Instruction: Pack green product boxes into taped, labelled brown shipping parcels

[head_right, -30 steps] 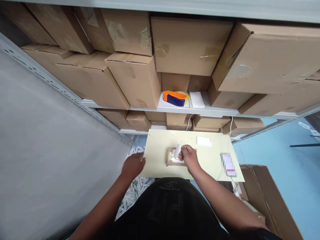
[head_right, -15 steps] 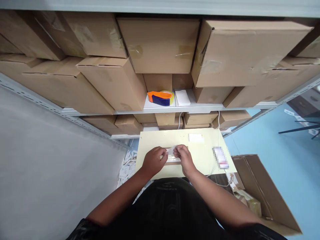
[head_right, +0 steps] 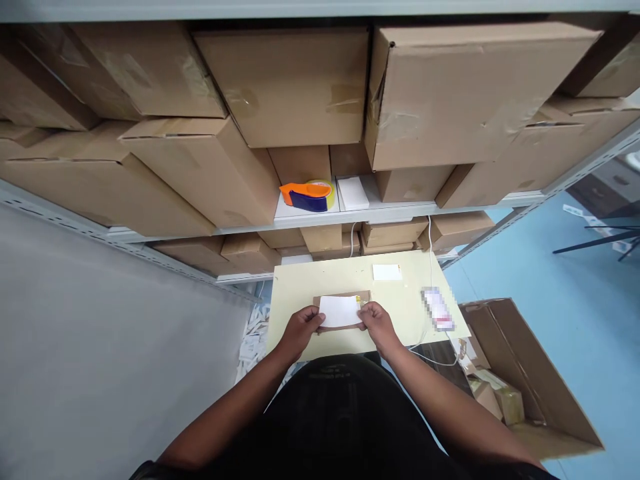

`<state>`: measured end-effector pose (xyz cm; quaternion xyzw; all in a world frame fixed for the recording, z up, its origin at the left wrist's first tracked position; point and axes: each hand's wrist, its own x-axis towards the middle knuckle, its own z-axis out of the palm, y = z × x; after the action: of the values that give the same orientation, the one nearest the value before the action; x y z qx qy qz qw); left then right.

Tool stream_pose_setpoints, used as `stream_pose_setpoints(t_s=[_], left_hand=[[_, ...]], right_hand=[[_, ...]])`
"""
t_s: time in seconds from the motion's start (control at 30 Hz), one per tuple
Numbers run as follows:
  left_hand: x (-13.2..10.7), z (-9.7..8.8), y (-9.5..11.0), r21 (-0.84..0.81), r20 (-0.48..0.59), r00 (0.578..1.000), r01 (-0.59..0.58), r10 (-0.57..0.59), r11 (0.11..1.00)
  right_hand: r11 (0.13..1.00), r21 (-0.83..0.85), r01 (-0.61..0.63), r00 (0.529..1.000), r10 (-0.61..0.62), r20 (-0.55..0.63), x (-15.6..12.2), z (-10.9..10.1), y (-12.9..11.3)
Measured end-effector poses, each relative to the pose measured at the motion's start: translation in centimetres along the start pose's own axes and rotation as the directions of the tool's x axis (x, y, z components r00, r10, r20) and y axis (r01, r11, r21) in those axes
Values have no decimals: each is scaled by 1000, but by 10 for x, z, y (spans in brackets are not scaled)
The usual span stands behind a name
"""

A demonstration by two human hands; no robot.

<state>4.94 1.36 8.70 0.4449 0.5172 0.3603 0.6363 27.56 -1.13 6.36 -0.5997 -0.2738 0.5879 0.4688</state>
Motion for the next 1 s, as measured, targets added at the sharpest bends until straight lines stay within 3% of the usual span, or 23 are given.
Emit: stream_pose_setpoints(t_s=[0.1,0.2,0.33,0.43,0.57,0.63,0.7,0.77,0.83,0.9,1.0], left_hand=[[-1,2,-2,-39,52,998,-30,32,999],[0,1,-2,6,45,999,-27,27,1000],[8,-4,-6,330,-87,996,-3,33,944],[19,-4,-14,616,-118,992,34,49,787],[34,2,-25,858,-91,996,72,14,509],[40,4,-29,919,-60,998,60,-12,389],[45,5,-33,945,-38,999,46,-31,325],[47,2,-36,948,-29,999,41,-41,316],[46,-2,-40,934,-58,998,65,-31,352],[43,-6,-45,899,-139,990,112,34,424],[38,-12,-54,772,-289,954,181,83,610]], right_hand=[[996,47,-79,997,78,14,6,4,5],[997,29,-75,997,74,32,6,3,8],[998,-49,40,997,-43,-62,10,-5,11],[955,-267,132,984,-158,-79,21,-11,17],[784,-588,201,967,-255,-11,39,-13,29],[642,-739,202,963,-268,31,45,-11,34],[486,-851,200,959,-274,69,49,-9,39],[372,-902,220,948,-298,108,51,-9,43],[339,-910,240,934,-338,120,52,-11,46],[394,-893,219,926,-372,63,53,-18,49],[607,-783,136,941,-327,-90,53,-32,52]])
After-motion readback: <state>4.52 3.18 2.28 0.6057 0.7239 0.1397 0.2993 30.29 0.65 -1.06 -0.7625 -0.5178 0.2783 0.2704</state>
